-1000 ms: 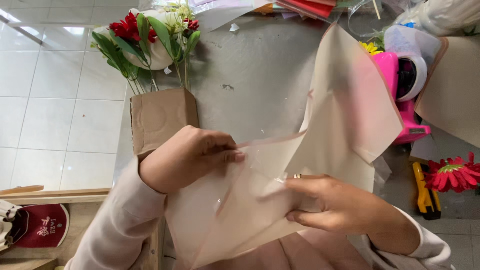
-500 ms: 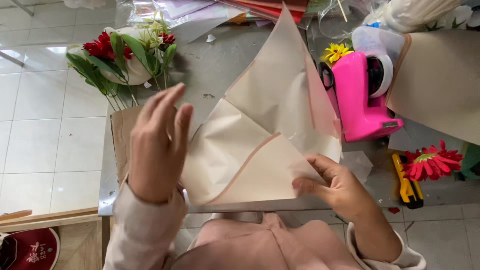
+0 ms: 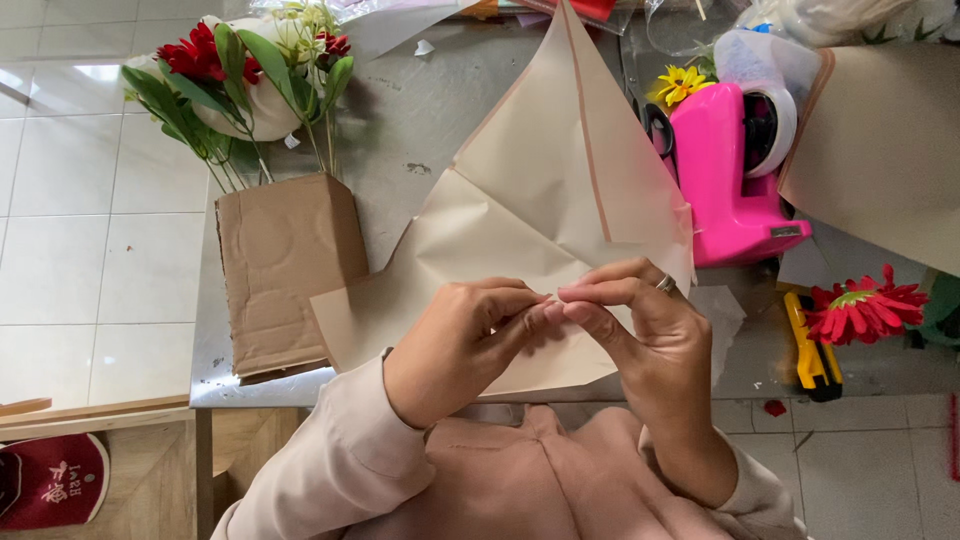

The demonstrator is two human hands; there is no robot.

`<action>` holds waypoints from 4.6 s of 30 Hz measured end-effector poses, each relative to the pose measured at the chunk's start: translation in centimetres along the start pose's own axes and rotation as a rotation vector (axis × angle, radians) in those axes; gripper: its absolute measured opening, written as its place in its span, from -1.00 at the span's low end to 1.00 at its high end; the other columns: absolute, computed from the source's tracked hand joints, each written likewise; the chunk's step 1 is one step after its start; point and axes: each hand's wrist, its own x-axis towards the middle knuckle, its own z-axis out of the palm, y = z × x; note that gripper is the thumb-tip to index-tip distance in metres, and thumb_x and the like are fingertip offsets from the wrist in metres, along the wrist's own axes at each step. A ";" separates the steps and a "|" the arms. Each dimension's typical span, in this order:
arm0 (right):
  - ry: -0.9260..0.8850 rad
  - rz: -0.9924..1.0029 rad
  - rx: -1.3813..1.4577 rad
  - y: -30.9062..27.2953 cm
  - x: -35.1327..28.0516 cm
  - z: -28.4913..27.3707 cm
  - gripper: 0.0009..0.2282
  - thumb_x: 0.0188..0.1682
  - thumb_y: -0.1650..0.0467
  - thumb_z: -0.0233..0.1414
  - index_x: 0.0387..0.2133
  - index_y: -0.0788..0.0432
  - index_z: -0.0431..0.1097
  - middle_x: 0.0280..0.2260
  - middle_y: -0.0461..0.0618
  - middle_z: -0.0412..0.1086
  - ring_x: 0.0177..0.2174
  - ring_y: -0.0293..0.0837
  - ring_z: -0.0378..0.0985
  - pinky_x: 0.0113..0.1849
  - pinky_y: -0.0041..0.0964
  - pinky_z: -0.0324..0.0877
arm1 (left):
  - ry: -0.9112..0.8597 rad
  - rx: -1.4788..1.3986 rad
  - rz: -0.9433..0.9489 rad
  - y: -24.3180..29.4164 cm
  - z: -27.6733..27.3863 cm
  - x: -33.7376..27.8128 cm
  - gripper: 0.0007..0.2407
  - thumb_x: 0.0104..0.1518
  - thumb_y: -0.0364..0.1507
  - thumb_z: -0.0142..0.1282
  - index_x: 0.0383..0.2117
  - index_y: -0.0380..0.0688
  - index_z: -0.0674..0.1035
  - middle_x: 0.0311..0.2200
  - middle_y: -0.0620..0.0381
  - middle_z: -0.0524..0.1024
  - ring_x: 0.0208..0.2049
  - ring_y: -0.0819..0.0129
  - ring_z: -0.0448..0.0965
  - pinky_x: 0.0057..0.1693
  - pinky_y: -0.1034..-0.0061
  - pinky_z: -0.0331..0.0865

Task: The person prepares a bouquet by folding and creasing wrapping paper on a table, securing it with tape, and then placing a small bundle of artificial flowers with a decorative teddy bear into the paper wrap.

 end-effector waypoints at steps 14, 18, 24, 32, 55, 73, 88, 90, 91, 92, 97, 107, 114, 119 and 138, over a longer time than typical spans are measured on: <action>0.132 -0.086 0.024 2.7 -1.1 -5.4 -0.63 0.08 0.11 -0.03 -0.04 0.09 0.33 0.08 -0.07 0.29 0.24 -0.13 0.28 0.35 -0.13 0.18 | 0.293 -0.158 -0.410 -1.8 -1.1 -0.8 -0.67 0.29 -0.17 -0.01 -0.53 -0.08 0.59 -0.59 0.39 0.37 -0.47 0.60 0.23 -0.29 0.68 0.11; -0.108 -0.174 -0.140 1.1 0.4 -2.3 -0.31 -0.20 0.19 0.22 0.24 0.13 0.20 0.28 0.08 0.10 0.33 -0.04 0.10 0.39 -0.04 0.06 | 0.234 -0.307 -0.408 -0.6 -0.9 -0.3 -0.66 0.25 -0.20 0.01 -0.47 -0.15 0.73 -0.52 0.33 0.63 -0.45 0.61 0.49 -0.23 0.69 0.38; -0.105 0.173 0.249 2.3 1.0 -0.6 -0.34 -0.12 0.57 0.22 0.31 0.11 0.18 -0.45 -0.08 0.31 -0.43 -0.31 0.44 -0.25 -0.51 0.44 | 0.100 -0.606 -0.276 -1.3 -1.8 -0.8 -0.52 0.10 -0.24 0.16 0.16 -0.16 0.48 -0.37 0.01 0.67 -0.48 0.47 0.55 -0.26 0.62 0.51; 0.060 -0.154 -0.245 1.1 0.3 -1.8 -0.31 -0.01 0.50 0.22 0.37 0.13 -0.01 0.09 0.19 0.27 0.17 0.02 0.35 0.24 -0.11 0.31 | 0.245 -0.369 -0.338 -2.4 -1.8 -3.8 -0.82 0.02 -0.41 0.36 -0.27 -0.17 0.76 -0.43 0.23 0.72 -0.40 0.65 0.58 -0.22 0.77 0.47; -0.181 -0.276 0.114 -0.6 0.2 0.2 -0.52 -0.24 0.21 0.26 -0.11 0.20 0.32 -0.12 0.02 0.40 -0.03 -0.07 0.57 0.12 -0.23 0.44 | 0.176 -0.744 -0.238 -5.5 -0.6 -0.6 -0.72 0.22 -0.38 0.13 -0.02 -0.27 0.65 -0.29 0.13 0.66 -0.31 0.46 0.68 -0.18 0.63 0.58; -0.449 -0.560 -0.446 4.9 -1.9 4.0 -0.71 0.07 0.35 0.16 0.05 0.06 0.38 0.06 -0.11 0.40 0.07 -0.18 0.42 0.20 -0.06 0.09 | -0.069 0.731 0.055 -10.0 -1.4 -15.1 -0.02 -0.42 -0.25 0.58 0.35 0.35 0.28 0.47 0.20 0.01 0.48 -0.08 -0.24 0.39 -0.03 -0.29; -0.597 -0.555 -0.636 6.3 -0.8 4.1 -0.50 -0.16 0.01 0.24 -0.07 0.02 0.47 -0.11 -0.10 0.45 -0.07 -0.26 0.50 0.14 -0.03 0.09 | 0.327 0.612 0.417 -14.9 3.1 -8.4 -0.91 0.31 -0.38 0.14 -0.32 -0.06 0.59 -0.39 0.20 0.52 -0.28 0.22 0.50 -0.08 0.38 0.42; -0.443 -0.617 -0.493 7.2 -0.7 4.9 -0.90 -0.10 0.34 0.28 -0.42 0.00 0.50 -0.36 -0.22 0.46 -0.29 -0.18 0.59 0.06 0.02 0.24 | 0.381 0.576 0.424 -15.0 3.4 -7.7 -0.88 0.27 -0.37 0.14 -0.42 -0.04 0.59 -0.49 0.17 0.50 -0.28 0.26 0.60 -0.01 0.36 0.48; -0.438 -0.612 -0.492 6.4 -0.8 4.9 -0.90 -0.10 0.34 0.28 -0.42 0.00 0.50 -0.36 -0.22 0.46 -0.29 -0.18 0.59 0.06 0.02 0.24 | 0.375 0.575 0.426 -14.4 2.6 -7.7 -0.88 0.27 -0.37 0.14 -0.42 -0.04 0.59 -0.49 0.17 0.50 -0.28 0.26 0.60 -0.01 0.36 0.48; -0.392 -0.668 -0.390 5.7 -0.9 4.9 -0.92 -0.09 0.32 0.28 -0.46 -0.04 0.53 -0.38 -0.24 0.50 -0.30 -0.20 0.61 0.07 0.05 0.20 | 0.332 0.456 0.415 -13.8 1.8 -7.7 -0.89 0.28 -0.39 0.13 -0.39 -0.07 0.61 -0.49 0.14 0.52 -0.31 0.21 0.60 -0.06 0.35 0.49; -0.183 -0.520 0.225 7.0 -2.2 -3.0 -0.86 -0.09 0.22 0.22 -0.54 -0.05 0.57 -0.41 -0.16 0.56 -0.27 -0.16 0.68 0.16 0.13 0.22 | 0.307 0.515 0.407 -14.7 -1.1 -7.8 -0.92 0.24 -0.51 0.14 -0.43 -0.18 0.59 -0.53 0.03 0.50 -0.34 0.06 0.61 -0.10 0.29 0.50; -0.049 -0.041 -0.183 14.9 -4.7 -11.9 -0.47 -0.13 0.22 0.19 0.08 0.25 0.36 0.04 0.16 0.22 0.11 0.03 0.29 0.15 -0.03 0.20 | 0.410 0.593 0.294 -13.2 -5.2 -6.2 -0.98 0.23 -0.54 0.19 -0.31 -0.18 0.65 -0.40 0.06 0.60 -0.24 0.08 0.64 0.00 0.28 0.49; -0.051 0.082 -0.359 13.9 -5.1 -10.2 -0.93 -0.11 0.39 0.28 -0.38 0.06 0.62 -0.40 -0.01 0.56 -0.37 -0.15 0.60 -0.25 -0.26 0.43 | 0.489 0.708 0.306 -14.2 -6.6 -3.9 -0.98 0.28 -0.53 0.22 -0.26 -0.18 0.65 -0.35 0.08 0.61 -0.23 0.05 0.62 0.02 0.25 0.48; 0.012 -0.028 -0.368 10.9 -4.8 -7.7 -0.97 -0.06 0.40 0.23 -0.39 0.07 0.59 -0.40 -0.12 0.55 -0.44 -0.27 0.52 -0.29 -0.41 0.40 | 0.704 0.913 0.274 -9.1 -2.8 -1.4 -0.63 0.36 -0.28 0.04 0.16 -0.27 0.43 0.13 -0.28 0.33 0.19 -0.26 0.37 0.28 -0.01 0.21; 0.021 -0.750 -0.921 5.9 -6.0 -4.2 -0.96 0.03 0.54 0.19 -0.33 0.32 0.49 -0.40 0.03 0.44 -0.40 -0.14 0.50 -0.32 -0.29 0.44 | -0.276 0.194 0.624 -9.8 4.9 5.1 -0.86 0.37 -0.39 -0.10 -0.28 -0.06 0.52 -0.34 0.15 0.46 -0.30 0.19 0.49 -0.07 0.39 0.27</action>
